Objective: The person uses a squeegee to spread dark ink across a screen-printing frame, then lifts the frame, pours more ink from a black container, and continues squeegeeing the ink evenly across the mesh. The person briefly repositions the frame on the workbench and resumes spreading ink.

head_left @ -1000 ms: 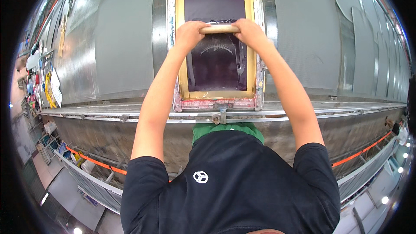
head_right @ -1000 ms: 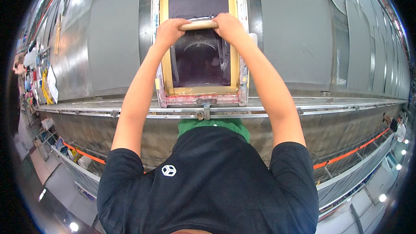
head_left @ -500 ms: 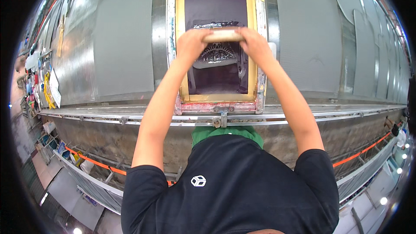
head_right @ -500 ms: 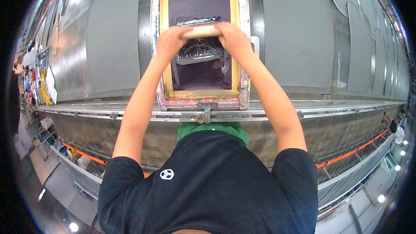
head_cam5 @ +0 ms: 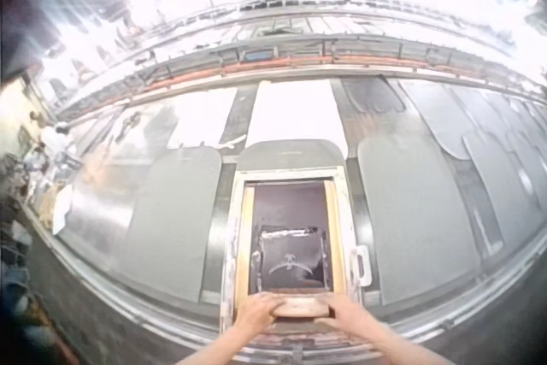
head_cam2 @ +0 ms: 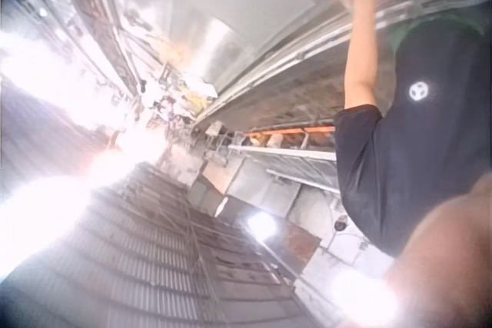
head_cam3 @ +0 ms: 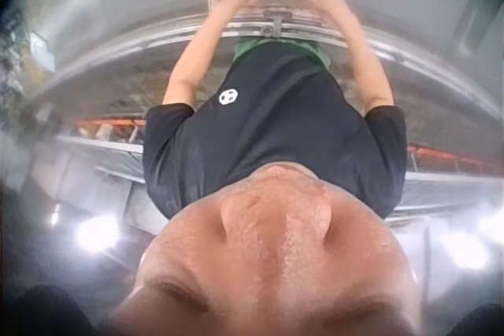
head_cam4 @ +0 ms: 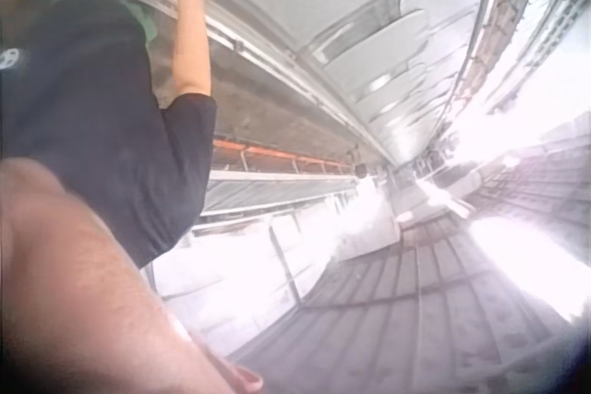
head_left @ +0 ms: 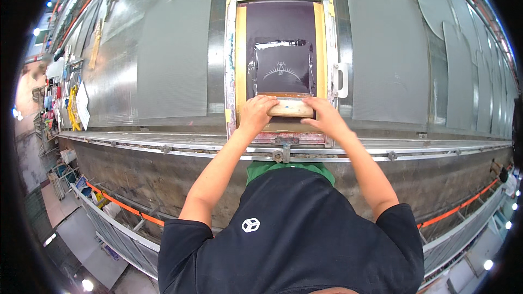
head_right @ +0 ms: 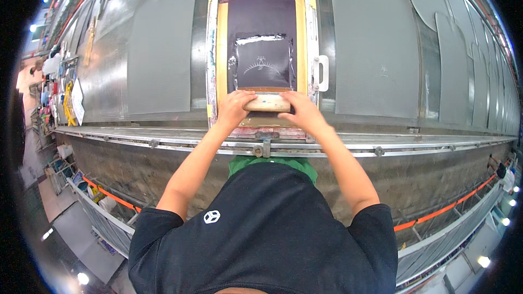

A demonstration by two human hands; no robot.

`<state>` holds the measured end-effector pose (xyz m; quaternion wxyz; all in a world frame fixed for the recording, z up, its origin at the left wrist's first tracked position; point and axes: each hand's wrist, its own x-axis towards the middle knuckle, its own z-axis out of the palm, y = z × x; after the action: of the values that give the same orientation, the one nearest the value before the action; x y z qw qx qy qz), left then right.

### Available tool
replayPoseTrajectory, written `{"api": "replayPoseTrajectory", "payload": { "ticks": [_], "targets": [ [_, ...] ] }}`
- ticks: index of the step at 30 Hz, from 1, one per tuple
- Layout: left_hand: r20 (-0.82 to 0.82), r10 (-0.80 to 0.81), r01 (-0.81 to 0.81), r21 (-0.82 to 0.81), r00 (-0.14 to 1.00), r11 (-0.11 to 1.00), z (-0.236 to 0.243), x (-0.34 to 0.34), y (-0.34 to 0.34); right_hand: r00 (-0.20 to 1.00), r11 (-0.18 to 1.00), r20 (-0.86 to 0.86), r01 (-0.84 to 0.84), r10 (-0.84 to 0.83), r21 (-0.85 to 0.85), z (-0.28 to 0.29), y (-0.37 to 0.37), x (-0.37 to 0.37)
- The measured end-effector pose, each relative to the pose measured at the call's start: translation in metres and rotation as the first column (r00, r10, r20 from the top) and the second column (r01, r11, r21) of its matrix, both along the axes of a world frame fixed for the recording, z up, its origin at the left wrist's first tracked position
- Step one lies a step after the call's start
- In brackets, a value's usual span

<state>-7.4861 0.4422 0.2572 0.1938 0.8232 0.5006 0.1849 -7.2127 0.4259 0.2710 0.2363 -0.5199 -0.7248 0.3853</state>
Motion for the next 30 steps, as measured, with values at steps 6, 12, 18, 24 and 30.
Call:
{"api": "replayPoseTrajectory", "payload": {
  "ticks": [6,12,18,24,30],
  "targets": [
    [-0.017,0.000,-0.001,-0.014,1.000,1.000,-0.005,0.008,0.003,0.731,0.715,-0.035,0.675,-0.682,0.182,-0.075,0.081,0.080],
    [0.055,-0.013,0.010,0.047,0.998,0.999,0.001,-0.016,-0.023,0.665,0.674,-0.123,0.736,-0.737,-0.064,-0.066,0.114,0.044],
    [0.095,0.059,-0.062,0.027,0.994,0.998,0.022,-0.069,-0.039,0.658,0.662,-0.191,0.747,-0.728,0.050,-0.041,0.112,-0.021],
    [-0.003,0.130,-0.130,0.030,0.992,0.991,0.025,-0.261,-0.022,0.633,0.671,-0.288,0.740,-0.719,-0.048,-0.063,0.123,-0.235],
    [-0.053,0.107,-0.106,0.009,0.993,0.994,0.035,-0.371,-0.013,0.625,0.675,-0.304,0.732,-0.719,-0.093,-0.054,0.125,-0.344]
  ]
}}
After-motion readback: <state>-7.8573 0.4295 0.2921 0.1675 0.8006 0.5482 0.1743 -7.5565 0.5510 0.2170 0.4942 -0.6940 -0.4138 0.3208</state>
